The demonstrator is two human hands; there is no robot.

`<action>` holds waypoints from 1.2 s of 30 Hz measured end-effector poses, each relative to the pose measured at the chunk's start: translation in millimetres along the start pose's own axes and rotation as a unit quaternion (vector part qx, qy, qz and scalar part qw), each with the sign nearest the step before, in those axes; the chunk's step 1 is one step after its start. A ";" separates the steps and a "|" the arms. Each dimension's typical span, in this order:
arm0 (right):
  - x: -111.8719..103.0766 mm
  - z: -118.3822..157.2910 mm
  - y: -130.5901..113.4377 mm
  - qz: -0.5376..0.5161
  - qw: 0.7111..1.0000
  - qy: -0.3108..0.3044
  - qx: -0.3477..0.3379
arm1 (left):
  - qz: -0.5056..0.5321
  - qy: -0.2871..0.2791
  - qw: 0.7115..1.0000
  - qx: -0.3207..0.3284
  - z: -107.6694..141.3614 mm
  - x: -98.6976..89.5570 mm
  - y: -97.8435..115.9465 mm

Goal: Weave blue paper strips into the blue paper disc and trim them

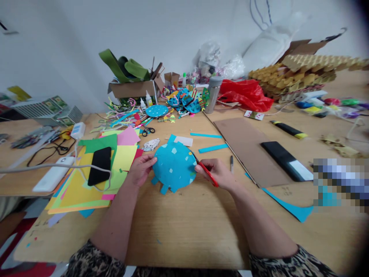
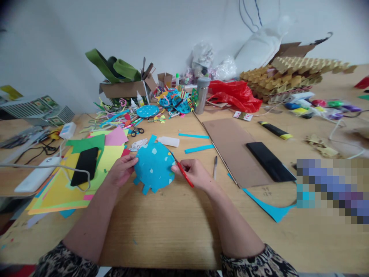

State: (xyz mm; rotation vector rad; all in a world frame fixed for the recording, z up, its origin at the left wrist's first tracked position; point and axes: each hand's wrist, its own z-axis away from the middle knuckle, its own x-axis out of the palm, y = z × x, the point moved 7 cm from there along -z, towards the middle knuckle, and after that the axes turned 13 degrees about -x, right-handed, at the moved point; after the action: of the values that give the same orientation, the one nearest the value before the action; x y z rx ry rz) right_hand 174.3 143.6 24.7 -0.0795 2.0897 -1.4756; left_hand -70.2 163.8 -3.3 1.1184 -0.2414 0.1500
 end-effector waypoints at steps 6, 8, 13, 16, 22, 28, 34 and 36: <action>-0.2 -0.7 -2.2 0.011 1.000 0.000 -0.006 | -0.004 0.001 1.000 0.003 1.0 1.3 0.8; -0.3 -0.9 -4.0 0.016 1.000 -0.001 -0.007 | -0.003 0.004 1.000 0.005 1.4 1.2 1.3; -0.4 -0.4 -3.2 0.020 1.000 -0.002 0.000 | 0.004 0.009 1.000 0.011 2.3 0.7 2.2; -0.2 -0.1 0.9 0.016 1.000 0.001 0.005 | 0.000 0.007 1.000 0.012 2.5 1.5 2.4; -1.3 0.1 8.3 0.011 1.000 0.016 0.024 | -0.003 0.011 1.000 0.007 3.1 2.1 2.2; -1.5 -0.2 4.7 0.002 1.000 0.005 0.022 | 0.003 0.022 1.000 -0.002 4.7 1.7 3.2; 0.2 0.0 -3.5 0.006 1.000 -0.026 -0.002 | 0.008 0.023 1.000 -0.008 5.7 2.6 3.3; 1.6 0.4 -4.7 0.006 0.999 -0.037 -0.005 | 0.006 0.020 1.000 -0.005 6.2 3.5 3.7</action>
State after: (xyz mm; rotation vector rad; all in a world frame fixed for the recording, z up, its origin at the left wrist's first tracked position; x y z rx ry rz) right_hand 171.9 140.9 28.1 -0.1231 2.0349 -1.4323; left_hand -68.4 159.8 3.5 1.1039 -0.2132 0.1818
